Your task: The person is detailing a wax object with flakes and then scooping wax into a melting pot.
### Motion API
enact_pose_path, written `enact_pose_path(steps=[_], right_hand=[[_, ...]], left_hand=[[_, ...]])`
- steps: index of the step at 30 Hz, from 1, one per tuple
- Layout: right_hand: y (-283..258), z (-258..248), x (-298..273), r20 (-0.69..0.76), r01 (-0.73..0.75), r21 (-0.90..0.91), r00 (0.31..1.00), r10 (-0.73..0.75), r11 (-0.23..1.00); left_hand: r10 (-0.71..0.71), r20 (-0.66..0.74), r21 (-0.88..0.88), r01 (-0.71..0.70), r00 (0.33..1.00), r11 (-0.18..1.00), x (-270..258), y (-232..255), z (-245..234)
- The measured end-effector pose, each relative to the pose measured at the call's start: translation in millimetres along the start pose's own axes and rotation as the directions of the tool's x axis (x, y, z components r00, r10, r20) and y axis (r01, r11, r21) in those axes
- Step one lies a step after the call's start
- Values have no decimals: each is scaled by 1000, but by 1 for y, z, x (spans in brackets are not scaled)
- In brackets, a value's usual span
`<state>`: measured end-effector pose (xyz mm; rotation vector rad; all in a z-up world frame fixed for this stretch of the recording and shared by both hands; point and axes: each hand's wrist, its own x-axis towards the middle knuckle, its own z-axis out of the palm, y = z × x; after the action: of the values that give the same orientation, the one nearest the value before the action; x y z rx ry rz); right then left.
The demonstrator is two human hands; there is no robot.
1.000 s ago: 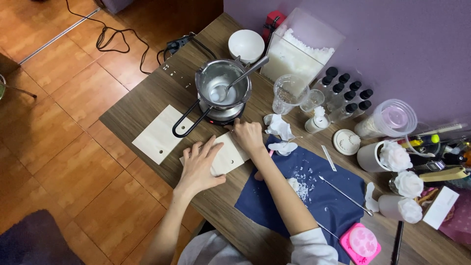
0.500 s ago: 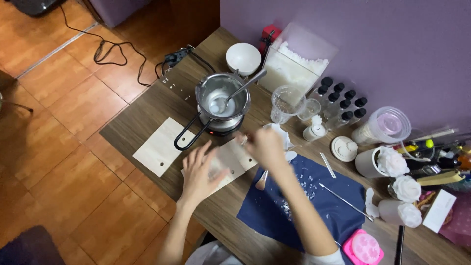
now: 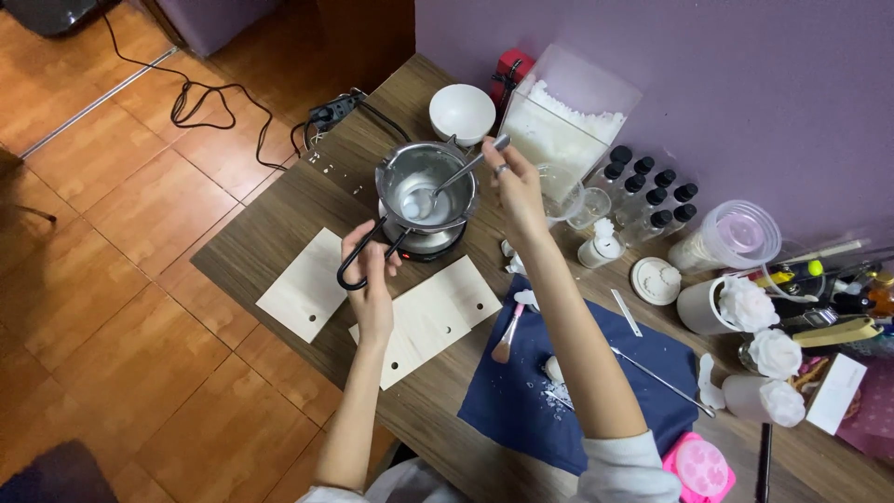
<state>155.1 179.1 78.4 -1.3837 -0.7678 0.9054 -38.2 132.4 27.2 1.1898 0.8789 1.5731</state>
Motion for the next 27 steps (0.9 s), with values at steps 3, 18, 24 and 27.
enact_pose_path(steps=[3, 18, 24, 27], right_hand=[[-5, 2, -4, 34, 222, -143, 975, -220, 964], [-51, 9, -50, 431, 758, -507, 635, -641, 410], [-44, -5, -43, 428, 753, -533, 633, -645, 386], [-47, -9, -43, 398, 737, -538, 650, -648, 410]], left_hand=[[-8, -88, -8, 8, 996, 1000, -3, -5, -5], [17, -6, -15, -17, 1000, 1000, -15, -28, -11], [16, 2, -40, -16, 1000, 999, -15, -32, -12], [11, 1, -46, -11, 1000, 999, -15, -33, -14]])
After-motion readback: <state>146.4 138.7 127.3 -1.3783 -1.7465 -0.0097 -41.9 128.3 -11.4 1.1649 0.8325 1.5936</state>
